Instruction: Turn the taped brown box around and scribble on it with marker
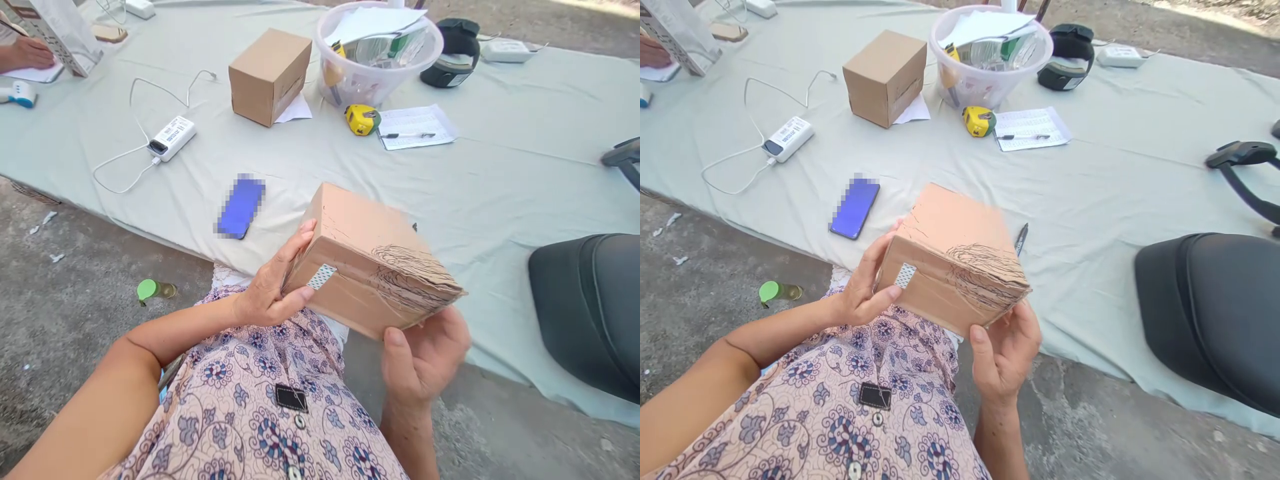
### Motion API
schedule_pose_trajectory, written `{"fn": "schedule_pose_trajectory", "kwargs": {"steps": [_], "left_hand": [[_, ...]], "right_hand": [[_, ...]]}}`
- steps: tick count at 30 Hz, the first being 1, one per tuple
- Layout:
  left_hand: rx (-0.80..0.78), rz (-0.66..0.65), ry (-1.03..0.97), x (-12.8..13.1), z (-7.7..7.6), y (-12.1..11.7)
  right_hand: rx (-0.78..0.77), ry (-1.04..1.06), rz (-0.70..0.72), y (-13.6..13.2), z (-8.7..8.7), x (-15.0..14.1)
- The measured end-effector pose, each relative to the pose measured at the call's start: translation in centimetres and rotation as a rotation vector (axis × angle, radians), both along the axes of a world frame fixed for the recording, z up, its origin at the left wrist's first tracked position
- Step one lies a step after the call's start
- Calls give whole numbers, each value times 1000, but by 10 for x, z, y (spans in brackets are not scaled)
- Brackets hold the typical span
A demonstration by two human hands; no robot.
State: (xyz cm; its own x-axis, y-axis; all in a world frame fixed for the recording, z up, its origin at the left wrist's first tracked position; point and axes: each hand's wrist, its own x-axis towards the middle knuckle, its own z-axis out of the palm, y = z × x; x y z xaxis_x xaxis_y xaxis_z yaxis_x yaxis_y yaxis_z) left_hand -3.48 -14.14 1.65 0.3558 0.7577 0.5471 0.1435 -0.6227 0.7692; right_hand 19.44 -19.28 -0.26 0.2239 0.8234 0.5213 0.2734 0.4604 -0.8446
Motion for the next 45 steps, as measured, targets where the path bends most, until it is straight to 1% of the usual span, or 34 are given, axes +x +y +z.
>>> {"fn": "schedule_pose_trajectory", "kwargs": {"steps": [3, 5, 7, 9, 12, 13, 15, 17, 19, 22, 24, 26, 28, 32, 36, 39, 42, 43, 45], "left_hand": [[39, 63, 16, 10, 6, 21], [37, 111, 27, 16, 2, 35], [13, 146, 36, 21, -9, 48], [-20, 175, 50, 24, -25, 56], [-103, 272, 104, 26, -51, 60], [-133, 315, 116, 27, -56, 59], [-180, 396, 124, 30, -62, 57], [-199, 456, 134, 34, -60, 56], [-198, 501, 158, 39, -56, 56], [-172, 525, 192, 43, -53, 56], [-142, 522, 202, 42, -55, 55], [-125, 512, 211, 41, -58, 55], [-121, 498, 216, 39, -61, 55], [-137, 466, 215, 39, -62, 55], [-154, 456, 197, 39, -62, 52], [-155, 423, 178, 35, -61, 57], [-96, 349, 213, 26, -58, 71], [-59, 354, 246, 23, -56, 76], [15, 439, 334, 20, -50, 84]], "right_hand": [[91, -64, -28, 24, 4, 4], [77, -120, -12, 42, 1, 6], [23, -155, 1, 57, -8, 7], [-56, -141, 2, 66, -24, 5], [-205, -109, -59, 66, -48, -4], [-249, -117, -99, 64, -54, -8], [-301, -159, -189, 59, -59, -16], [-303, -226, -264, 57, -57, -23], [-286, -308, -322, 60, -50, -27], [-268, -406, -396, 67, -41, -30], [-263, -422, -416, 69, -40, -30], [-268, -404, -412, 68, -44, -27], [-279, -373, -384, 65, -49, -22], [-297, -320, -284, 59, -56, -11], [-294, -280, -252, 57, -57, -7], [-274, -270, -212, 51, -55, -7], [-267, -290, -141, 40, -53, -10], [-269, -309, -110, 35, -51, -13], [-266, -368, -11, 28, -49, -20]]}}
